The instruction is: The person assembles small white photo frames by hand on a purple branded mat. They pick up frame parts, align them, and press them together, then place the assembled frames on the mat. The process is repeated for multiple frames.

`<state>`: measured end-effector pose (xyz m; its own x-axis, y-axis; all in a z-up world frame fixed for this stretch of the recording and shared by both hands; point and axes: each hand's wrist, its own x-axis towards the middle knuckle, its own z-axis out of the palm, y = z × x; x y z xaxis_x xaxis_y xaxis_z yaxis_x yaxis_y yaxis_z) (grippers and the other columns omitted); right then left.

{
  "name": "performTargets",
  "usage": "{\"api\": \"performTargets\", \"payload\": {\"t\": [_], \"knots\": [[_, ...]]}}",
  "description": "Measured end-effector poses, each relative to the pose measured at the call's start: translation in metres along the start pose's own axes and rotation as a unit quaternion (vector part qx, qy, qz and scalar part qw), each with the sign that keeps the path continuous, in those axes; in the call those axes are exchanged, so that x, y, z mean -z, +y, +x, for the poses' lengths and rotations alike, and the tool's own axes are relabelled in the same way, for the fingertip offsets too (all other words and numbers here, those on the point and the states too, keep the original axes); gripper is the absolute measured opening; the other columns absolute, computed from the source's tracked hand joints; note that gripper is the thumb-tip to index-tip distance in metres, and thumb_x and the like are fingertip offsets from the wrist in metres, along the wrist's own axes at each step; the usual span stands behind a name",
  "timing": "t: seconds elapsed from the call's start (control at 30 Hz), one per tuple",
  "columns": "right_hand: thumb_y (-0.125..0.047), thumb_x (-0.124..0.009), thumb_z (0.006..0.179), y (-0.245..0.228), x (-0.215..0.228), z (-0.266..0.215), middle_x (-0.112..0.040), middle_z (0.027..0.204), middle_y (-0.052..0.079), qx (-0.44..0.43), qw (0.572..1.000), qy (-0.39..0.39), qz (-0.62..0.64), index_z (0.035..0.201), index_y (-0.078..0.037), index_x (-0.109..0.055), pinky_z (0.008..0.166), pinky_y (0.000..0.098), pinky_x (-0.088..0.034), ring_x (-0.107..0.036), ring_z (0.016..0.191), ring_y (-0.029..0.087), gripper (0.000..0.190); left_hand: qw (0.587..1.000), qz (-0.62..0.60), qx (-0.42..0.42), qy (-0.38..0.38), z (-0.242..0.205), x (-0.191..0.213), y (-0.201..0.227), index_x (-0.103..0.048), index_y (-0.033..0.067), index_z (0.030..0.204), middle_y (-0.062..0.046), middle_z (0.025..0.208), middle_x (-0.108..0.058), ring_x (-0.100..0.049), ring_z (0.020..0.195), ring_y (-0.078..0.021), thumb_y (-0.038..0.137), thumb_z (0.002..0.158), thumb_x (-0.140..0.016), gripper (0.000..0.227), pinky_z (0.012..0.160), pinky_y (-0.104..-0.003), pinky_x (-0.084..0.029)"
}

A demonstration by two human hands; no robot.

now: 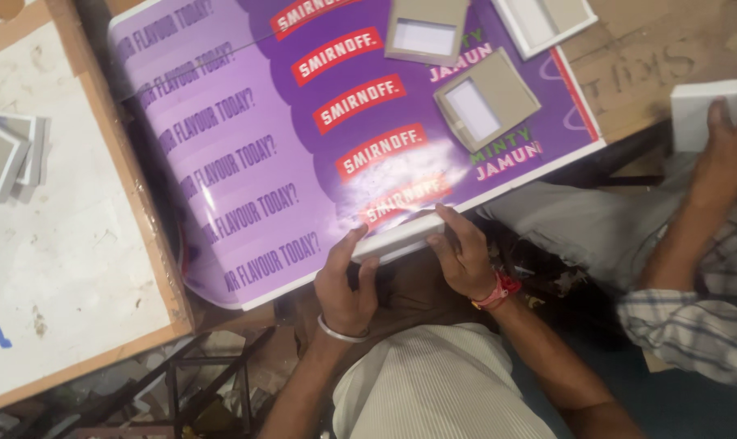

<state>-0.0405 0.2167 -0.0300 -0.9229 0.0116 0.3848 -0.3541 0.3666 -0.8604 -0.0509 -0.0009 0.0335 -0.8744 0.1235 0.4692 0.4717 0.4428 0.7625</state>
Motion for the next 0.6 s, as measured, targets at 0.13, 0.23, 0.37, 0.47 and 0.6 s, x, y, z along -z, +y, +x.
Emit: {"api": "performTargets", "payload": {"t": [0.13,0.23,0.37,0.47,0.6], "knots": [[-0.008,-0.064,0.102,-0.001,0.007,-0.009,-0.067,0.123,0.023,-0.024,0.999,0.013,0.038,0.142,-0.003,-0.045,0.088,0.033,-0.056,-0.068,0.102,0.023,0.045,1.0,-0.006,-0.001,-0.01,0.003,-0.001,0.007,-0.055,0.005,0.137,-0.017,0.117,-0.075,-0.076,0.098,-0.0303,-0.001,0.093,-0.076,0.049,0.085,-0.036,-0.06],[-0.009,-0.057,0.11,-0.011,0.013,-0.007,-0.067,0.124,0.021,-0.009,0.984,0.021,0.179,0.147,-0.007,-0.034,0.097,0.0354,-0.058,-0.069,0.112,0.025,0.043,0.998,-0.01,-0.069,0.0,0.008,-0.004,0.017,-0.054,0.0068,0.135,-0.016,0.112,-0.075,-0.077,0.094,-0.0316,0.0,0.089,-0.077,0.051,0.082,-0.037,-0.06],[-0.012,-0.052,0.114,-0.029,0.021,0.0,-0.068,0.12,0.019,-0.014,0.953,0.038,0.302,0.149,-0.012,-0.03,0.1,0.0405,-0.059,-0.071,0.111,0.026,0.041,0.992,-0.006,-0.121,-0.038,0.015,-0.006,0.038,-0.055,0.0096,0.131,-0.014,0.107,-0.077,-0.076,0.08,-0.0255,0.004,0.086,-0.083,0.053,0.07,-0.033,-0.058],[-0.013,-0.05,0.112,-0.033,0.023,0.005,-0.066,0.12,0.021,-0.033,0.93,0.079,0.357,0.148,-0.011,-0.032,0.101,0.0455,-0.058,-0.069,0.109,0.03,0.04,0.981,-0.011,-0.181,-0.065,0.025,-0.014,0.05,-0.056,0.0081,0.128,-0.016,0.107,-0.075,-0.075,0.078,-0.0287,0.004,0.087,-0.083,0.049,0.066,-0.033,-0.059],[-0.017,-0.051,0.111,-0.029,0.026,0.004,-0.067,0.112,0.021,-0.075,0.879,0.127,0.453,0.142,-0.009,-0.037,0.102,0.0478,-0.056,-0.069,0.107,0.03,0.035,0.97,-0.025,-0.233,-0.067,0.034,-0.027,0.063,-0.064,0.0054,0.12,-0.018,0.103,-0.074,-0.075,0.077,-0.0276,0.001,0.085,-0.082,0.039,0.065,-0.032,-0.06]]}}
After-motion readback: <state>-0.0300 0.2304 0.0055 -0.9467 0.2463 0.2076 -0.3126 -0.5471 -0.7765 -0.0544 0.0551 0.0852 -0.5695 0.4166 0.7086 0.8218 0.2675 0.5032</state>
